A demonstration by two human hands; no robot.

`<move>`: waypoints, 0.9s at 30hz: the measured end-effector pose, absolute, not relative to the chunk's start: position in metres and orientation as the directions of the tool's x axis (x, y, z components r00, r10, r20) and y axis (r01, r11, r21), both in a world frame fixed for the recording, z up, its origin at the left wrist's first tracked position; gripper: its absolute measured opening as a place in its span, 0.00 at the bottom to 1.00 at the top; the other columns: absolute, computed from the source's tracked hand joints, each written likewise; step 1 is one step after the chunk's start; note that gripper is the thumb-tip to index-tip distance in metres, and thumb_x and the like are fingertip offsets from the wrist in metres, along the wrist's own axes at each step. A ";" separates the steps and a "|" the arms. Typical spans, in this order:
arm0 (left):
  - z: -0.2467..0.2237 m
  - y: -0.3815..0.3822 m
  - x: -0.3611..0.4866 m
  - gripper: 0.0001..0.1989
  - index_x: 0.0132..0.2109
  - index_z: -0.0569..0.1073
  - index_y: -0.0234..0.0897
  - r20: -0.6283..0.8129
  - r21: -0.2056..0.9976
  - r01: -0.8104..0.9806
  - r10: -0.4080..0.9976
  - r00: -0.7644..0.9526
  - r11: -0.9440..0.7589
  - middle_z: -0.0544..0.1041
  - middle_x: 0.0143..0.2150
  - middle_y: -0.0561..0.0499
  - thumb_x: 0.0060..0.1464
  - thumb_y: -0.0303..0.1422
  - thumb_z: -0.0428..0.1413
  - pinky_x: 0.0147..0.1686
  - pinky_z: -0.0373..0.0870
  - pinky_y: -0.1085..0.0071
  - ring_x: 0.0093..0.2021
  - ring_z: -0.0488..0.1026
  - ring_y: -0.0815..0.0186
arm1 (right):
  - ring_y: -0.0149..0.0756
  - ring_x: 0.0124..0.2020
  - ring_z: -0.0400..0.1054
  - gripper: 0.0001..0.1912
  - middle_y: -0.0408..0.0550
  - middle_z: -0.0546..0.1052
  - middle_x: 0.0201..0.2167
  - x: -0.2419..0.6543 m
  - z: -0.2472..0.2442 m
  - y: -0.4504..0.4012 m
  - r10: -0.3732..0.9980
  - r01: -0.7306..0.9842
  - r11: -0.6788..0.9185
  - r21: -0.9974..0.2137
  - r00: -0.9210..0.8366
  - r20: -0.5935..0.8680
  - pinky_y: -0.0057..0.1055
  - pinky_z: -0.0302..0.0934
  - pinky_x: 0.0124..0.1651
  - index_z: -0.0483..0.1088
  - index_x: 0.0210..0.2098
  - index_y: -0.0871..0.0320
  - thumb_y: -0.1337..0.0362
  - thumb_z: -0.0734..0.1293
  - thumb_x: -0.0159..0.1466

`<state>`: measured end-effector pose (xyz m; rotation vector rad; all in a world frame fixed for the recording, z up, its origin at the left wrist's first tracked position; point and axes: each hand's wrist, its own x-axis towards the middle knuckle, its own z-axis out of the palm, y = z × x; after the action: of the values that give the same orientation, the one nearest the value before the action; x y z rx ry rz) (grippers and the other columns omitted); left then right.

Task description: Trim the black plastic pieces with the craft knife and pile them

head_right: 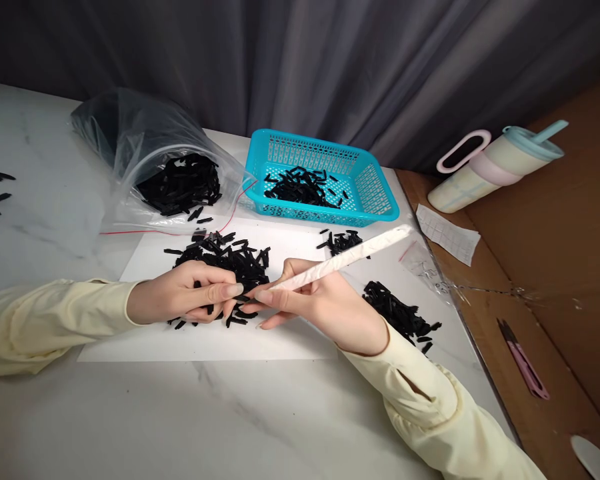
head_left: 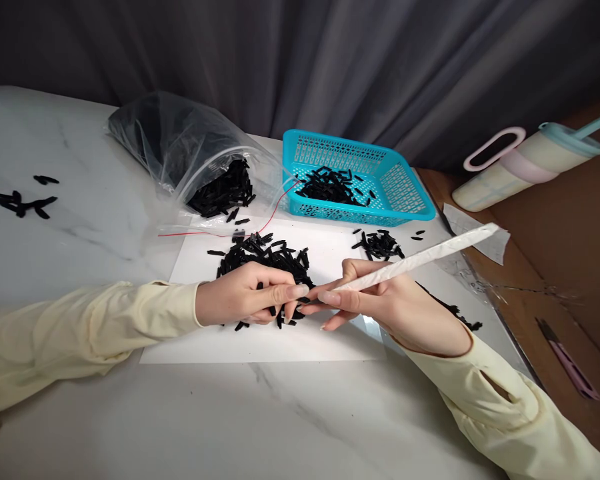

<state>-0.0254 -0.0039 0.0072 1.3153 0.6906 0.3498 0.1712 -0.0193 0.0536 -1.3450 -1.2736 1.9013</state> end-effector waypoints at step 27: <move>0.003 -0.010 -0.027 0.17 0.20 0.64 0.34 0.023 0.898 0.296 0.707 0.707 -0.325 0.56 0.15 0.59 0.56 0.34 0.48 0.16 0.49 0.77 0.16 0.51 0.77 | 0.42 0.38 0.73 0.18 0.44 0.75 0.23 0.171 0.052 -0.018 0.755 0.155 -0.522 -0.839 -0.373 -0.539 0.30 0.72 0.32 0.58 0.18 0.58 0.64 0.72 0.50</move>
<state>-0.0268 -0.0097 0.0029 1.9132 0.7760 0.5155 0.1707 -0.0180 0.0525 -1.4361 -1.2202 1.9491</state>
